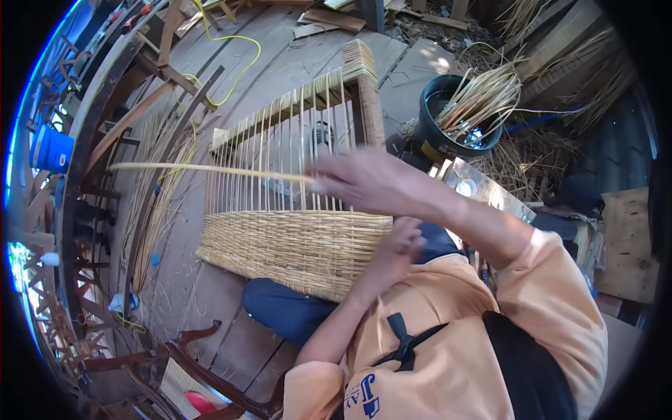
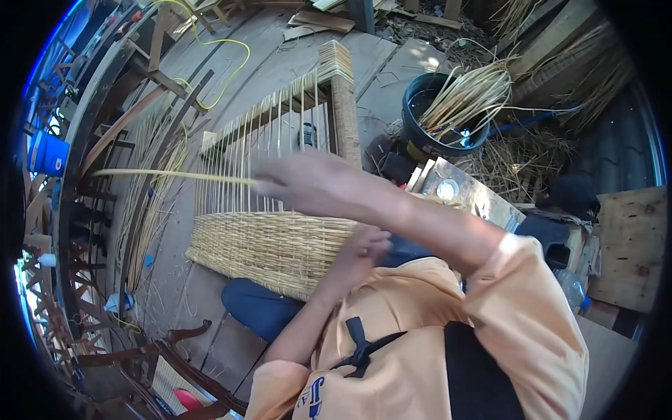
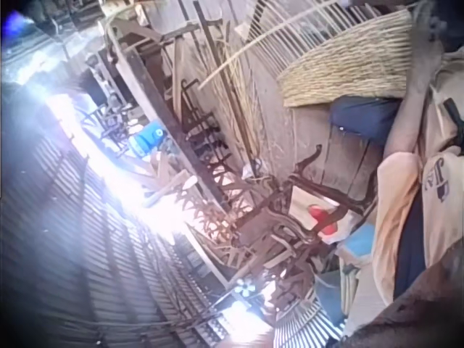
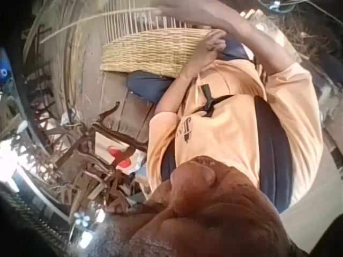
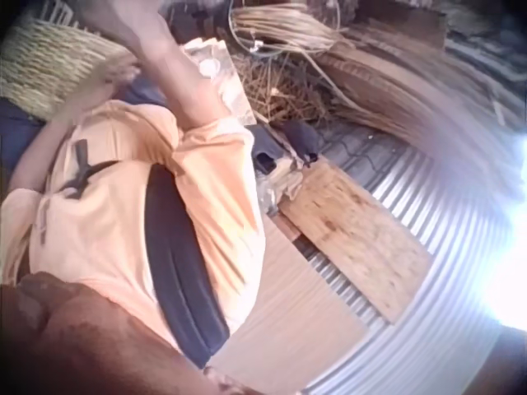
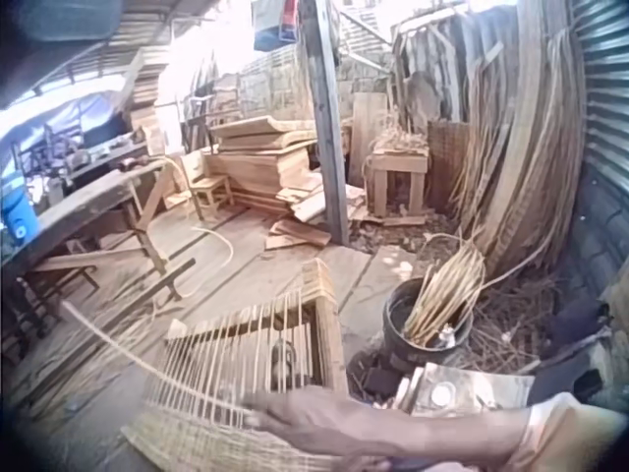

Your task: Weaving bamboo or rattan strips into a wooden furniture frame to create a component.

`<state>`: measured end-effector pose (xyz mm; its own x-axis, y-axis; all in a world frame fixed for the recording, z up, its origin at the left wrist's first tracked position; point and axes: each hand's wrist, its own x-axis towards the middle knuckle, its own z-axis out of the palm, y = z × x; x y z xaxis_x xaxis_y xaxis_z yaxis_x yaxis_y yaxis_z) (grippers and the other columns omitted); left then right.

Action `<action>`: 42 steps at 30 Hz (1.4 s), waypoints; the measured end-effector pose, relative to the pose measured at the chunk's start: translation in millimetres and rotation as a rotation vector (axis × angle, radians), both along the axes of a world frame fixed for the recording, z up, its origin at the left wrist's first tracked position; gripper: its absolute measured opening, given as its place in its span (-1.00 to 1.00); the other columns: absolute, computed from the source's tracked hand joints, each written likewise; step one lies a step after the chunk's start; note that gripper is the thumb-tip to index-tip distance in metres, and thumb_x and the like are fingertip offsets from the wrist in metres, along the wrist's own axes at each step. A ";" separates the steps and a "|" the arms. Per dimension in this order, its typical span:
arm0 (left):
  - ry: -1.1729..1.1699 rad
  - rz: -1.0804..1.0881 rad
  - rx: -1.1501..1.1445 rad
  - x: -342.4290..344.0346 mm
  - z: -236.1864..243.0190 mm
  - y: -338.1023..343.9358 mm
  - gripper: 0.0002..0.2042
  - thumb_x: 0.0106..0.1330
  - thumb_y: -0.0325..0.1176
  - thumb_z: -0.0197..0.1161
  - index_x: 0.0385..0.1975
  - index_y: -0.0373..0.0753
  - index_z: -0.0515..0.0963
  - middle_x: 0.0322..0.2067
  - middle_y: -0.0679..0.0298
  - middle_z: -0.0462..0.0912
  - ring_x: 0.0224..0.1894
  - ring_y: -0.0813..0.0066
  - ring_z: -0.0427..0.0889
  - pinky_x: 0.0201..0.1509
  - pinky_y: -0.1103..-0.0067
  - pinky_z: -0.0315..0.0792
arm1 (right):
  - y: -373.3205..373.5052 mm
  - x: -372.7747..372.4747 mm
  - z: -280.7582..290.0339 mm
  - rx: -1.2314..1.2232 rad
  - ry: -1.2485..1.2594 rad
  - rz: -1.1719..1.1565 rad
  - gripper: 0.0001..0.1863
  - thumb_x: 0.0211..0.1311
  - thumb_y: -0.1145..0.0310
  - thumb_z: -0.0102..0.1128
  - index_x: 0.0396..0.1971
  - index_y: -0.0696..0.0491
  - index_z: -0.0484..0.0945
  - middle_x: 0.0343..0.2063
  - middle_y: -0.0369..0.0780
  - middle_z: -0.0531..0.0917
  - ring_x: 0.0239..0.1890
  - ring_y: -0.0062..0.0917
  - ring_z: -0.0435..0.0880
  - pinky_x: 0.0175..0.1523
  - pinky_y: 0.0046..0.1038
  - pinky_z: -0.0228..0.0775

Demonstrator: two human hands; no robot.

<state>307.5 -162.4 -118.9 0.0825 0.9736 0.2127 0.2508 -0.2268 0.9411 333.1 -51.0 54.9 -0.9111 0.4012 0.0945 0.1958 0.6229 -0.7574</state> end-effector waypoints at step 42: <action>0.439 0.910 -0.298 -196.1 -86.2 79.5 -0.67 0.29 -0.20 0.10 -0.14 -0.37 0.49 0.14 -0.10 0.30 0.20 -0.02 0.26 0.28 0.28 0.12 | 39.8 1.6 -120.3 0.220 -0.625 -0.276 -0.79 0.21 0.24 0.04 -0.37 0.07 0.53 -0.54 -0.03 0.60 -0.43 -0.13 0.62 -0.33 -0.19 0.45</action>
